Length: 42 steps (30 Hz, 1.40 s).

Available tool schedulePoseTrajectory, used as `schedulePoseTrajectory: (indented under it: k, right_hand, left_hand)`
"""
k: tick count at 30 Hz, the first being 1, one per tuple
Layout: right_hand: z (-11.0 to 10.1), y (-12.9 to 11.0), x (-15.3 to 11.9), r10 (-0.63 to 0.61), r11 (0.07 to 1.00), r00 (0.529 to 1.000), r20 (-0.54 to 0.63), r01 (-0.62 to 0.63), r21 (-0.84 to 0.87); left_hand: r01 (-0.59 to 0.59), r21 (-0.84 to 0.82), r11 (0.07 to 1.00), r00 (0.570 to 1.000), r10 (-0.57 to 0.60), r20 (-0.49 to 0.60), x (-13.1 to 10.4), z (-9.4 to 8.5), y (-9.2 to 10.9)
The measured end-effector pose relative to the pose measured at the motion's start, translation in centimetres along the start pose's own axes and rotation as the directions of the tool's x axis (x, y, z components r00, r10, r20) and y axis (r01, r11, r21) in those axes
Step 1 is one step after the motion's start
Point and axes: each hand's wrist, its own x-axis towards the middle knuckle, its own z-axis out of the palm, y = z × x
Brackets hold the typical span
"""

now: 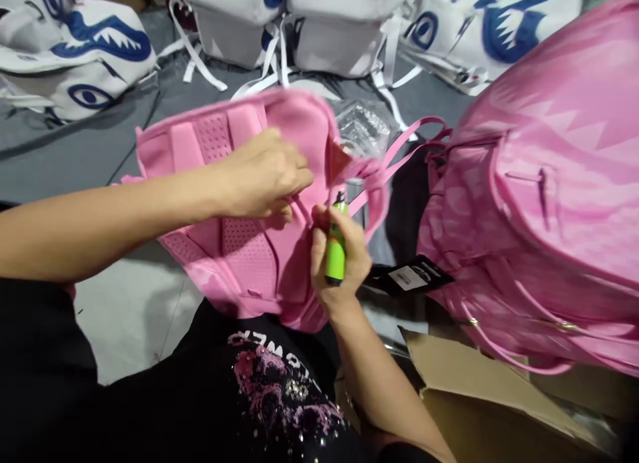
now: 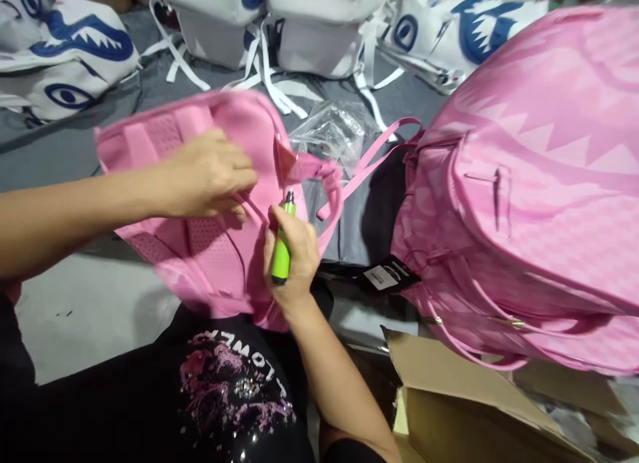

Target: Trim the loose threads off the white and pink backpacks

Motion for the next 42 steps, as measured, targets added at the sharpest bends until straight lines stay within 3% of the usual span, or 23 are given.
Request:
schedulePoseTrajectory:
  k: [3,5,8,11,13,15,16,19,22,25,27,30,34,39,42]
  right_hand:
    - [-2.1,-2.4,2.0,-0.164,0.983,0.986,0.039,0.166,-0.076]
    - [-3.1,-3.5,3.1,-0.229,0.967,0.961,0.154,0.242,-0.076]
    - [-2.8,-2.9,3.1,-0.289,0.945,0.897,0.335,0.323,-0.049]
    - [-1.1,0.2,1.7,-0.350,0.924,0.875,0.335,0.382,-0.032]
    - [-0.2,2.3,0.8,-0.341,0.922,0.889,0.306,0.380,-0.076]
    - [0.2,3.6,-0.1,-0.324,0.917,0.900,0.292,0.374,-0.136]
    - [0.3,3.8,-0.5,-0.322,0.915,0.905,0.278,0.373,-0.154]
    - [0.5,3.3,-1.6,-0.314,0.924,0.926,0.211,0.349,-0.156]
    - [0.5,2.8,-2.6,-0.245,0.949,0.943,0.226,0.281,-0.144]
    - [0.0,3.4,-2.4,-0.212,0.961,0.919,0.334,0.259,-0.102]
    - [-0.4,4.1,-1.7,-0.213,0.967,0.907,0.363,0.249,-0.056]
    - [-1.1,4.7,-0.5,-0.189,0.981,0.915,0.356,0.190,0.033]
    - [-1.3,4.9,0.0,-0.117,0.991,0.919,0.376,0.087,0.097]
    - [-1.2,5.5,0.5,0.080,0.993,0.924,0.374,-0.107,0.052]
    - [-2.0,5.7,1.7,0.054,0.997,0.919,0.391,-0.026,-0.076]
  left_hand:
    - [0.123,-0.043,0.991,0.988,-0.126,-0.094,-3.5,-4.7,2.9]
    - [0.187,-0.127,0.974,0.969,-0.204,-0.140,-5.2,-5.9,4.4]
    - [0.269,-0.280,0.922,0.938,-0.316,-0.139,-6.4,-3.7,5.7]
    - [0.209,-0.485,0.849,0.949,-0.296,-0.109,-6.0,0.4,5.0]
    - [0.143,-0.479,0.866,0.942,-0.267,-0.202,-5.2,2.0,3.8]
    - [0.157,-0.369,0.916,0.915,-0.276,-0.294,-4.0,2.7,2.7]
    - [0.184,-0.325,0.928,0.914,-0.283,-0.290,-3.3,3.0,2.1]
    - [0.257,-0.304,0.918,0.949,-0.298,-0.098,-0.4,4.6,0.4]
    - [0.321,-0.288,0.902,0.947,-0.306,0.095,2.4,7.0,-1.0]
    - [0.211,-0.302,0.929,0.977,-0.197,0.075,3.5,8.7,-1.7]
    - [0.120,-0.299,0.947,0.992,-0.125,0.001,3.3,9.0,-1.7]
    - [0.073,-0.240,0.968,0.996,-0.085,-0.040,3.0,9.0,-0.8]
    - [0.134,-0.176,0.975,0.990,-0.124,0.064,4.0,9.0,0.7]
    - [0.213,-0.115,0.970,0.966,-0.192,0.171,4.5,8.4,1.3]
    - [0.210,-0.101,0.972,0.967,-0.191,0.169,4.4,8.0,1.4]
